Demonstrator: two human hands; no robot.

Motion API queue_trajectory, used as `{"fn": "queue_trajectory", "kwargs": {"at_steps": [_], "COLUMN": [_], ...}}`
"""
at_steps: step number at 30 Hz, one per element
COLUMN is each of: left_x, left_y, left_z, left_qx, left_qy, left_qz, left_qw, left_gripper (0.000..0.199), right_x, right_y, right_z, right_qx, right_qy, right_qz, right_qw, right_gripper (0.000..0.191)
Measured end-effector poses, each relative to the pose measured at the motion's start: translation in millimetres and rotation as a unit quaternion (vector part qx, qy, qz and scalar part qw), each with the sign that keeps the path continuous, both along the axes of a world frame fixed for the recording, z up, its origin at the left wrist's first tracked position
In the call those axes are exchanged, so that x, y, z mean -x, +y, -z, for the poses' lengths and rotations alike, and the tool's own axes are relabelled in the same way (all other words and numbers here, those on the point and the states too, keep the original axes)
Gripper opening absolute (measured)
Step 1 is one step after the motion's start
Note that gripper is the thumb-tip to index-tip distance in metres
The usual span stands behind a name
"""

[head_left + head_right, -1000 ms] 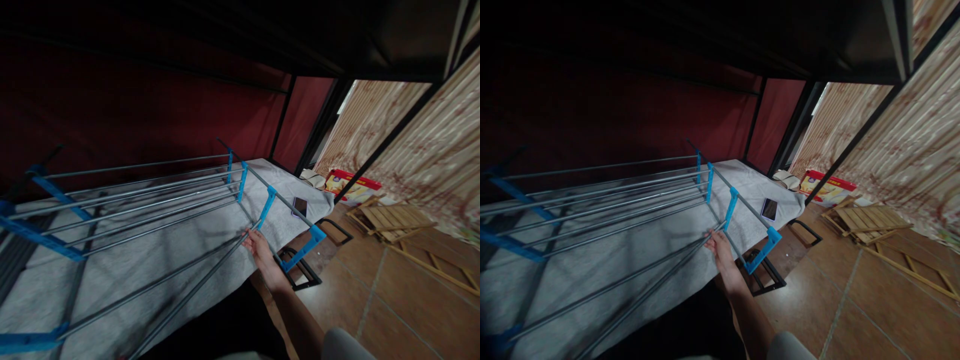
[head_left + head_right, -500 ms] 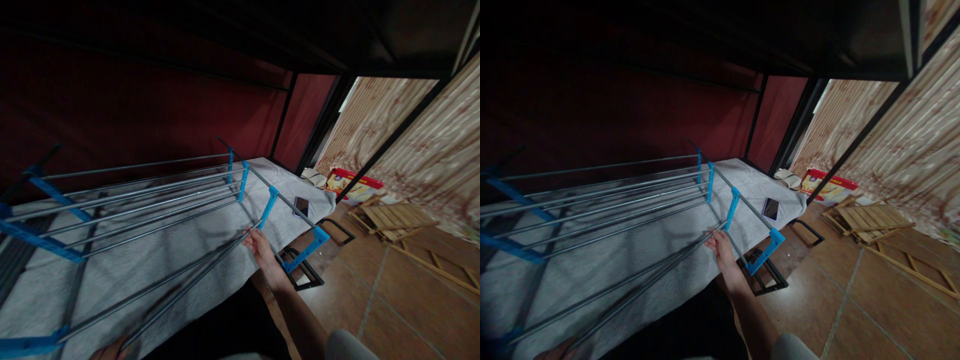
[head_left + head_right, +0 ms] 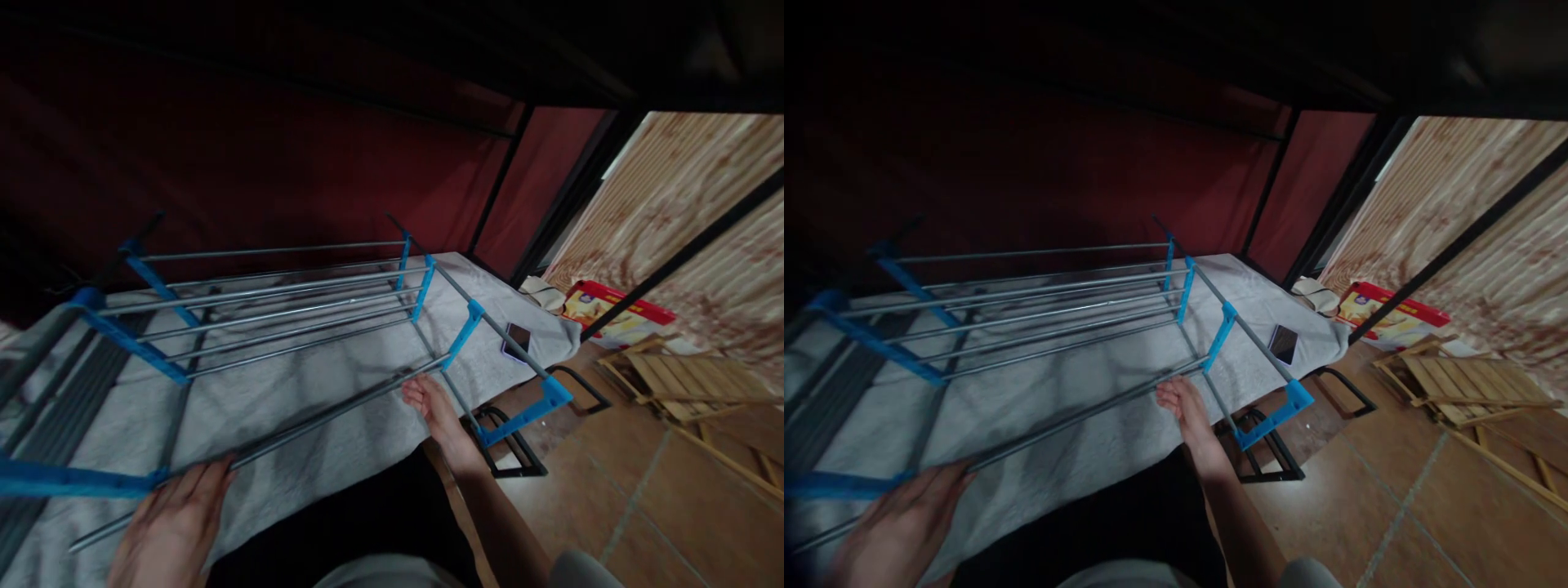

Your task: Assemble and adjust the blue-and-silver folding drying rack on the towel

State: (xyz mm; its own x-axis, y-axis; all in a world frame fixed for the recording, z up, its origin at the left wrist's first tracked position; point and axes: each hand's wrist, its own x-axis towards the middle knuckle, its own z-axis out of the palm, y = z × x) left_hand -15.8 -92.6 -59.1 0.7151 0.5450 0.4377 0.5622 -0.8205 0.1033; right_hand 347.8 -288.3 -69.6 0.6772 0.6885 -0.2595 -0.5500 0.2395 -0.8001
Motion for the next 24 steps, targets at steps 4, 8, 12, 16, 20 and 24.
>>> {"fn": "queue_trajectory", "kwargs": {"at_steps": [4, 8, 12, 16, 20, 24], "left_x": [-12.6, -24.2, -31.2, -34.9, -36.5, -35.5], "left_y": [-5.3, -15.6, -16.8, -15.9, -14.0, -10.3], "left_z": [-20.4, -34.0, -42.9, -47.8, -44.7, -37.2], "left_qx": [-0.025, -0.016, 0.005, 0.028, 0.047, 0.048], "left_qy": [0.066, 0.086, 0.108, 0.103, 0.097, 0.092], "left_qz": [-0.014, -0.054, -0.065, -0.068, -0.069, -0.061], "left_qw": [0.997, 0.995, 0.992, 0.992, 0.992, 0.993], "left_gripper": [0.037, 0.034, 0.031, 0.028, 0.026, 0.027], "right_x": [13.0, 27.2, 36.6, 42.1, 46.6, 47.4], "right_y": [-2.1, -0.4, 4.8, 13.4, 30.4, 46.1], "right_z": [-4.6, -9.8, -15.3, -21.8, -21.6, -13.4], "right_qx": [0.055, 0.104, 0.092, 0.079, 0.076, 0.088], "right_qy": [-0.035, -0.153, -0.373, -0.644, -0.790, -0.847], "right_qz": [-0.078, -0.124, -0.080, -0.024, -0.048, -0.097], "right_qw": [0.995, 0.975, 0.920, 0.760, 0.606, 0.515], "right_gripper": [0.036, 0.037, 0.032, 0.028, 0.034, 0.039]}}
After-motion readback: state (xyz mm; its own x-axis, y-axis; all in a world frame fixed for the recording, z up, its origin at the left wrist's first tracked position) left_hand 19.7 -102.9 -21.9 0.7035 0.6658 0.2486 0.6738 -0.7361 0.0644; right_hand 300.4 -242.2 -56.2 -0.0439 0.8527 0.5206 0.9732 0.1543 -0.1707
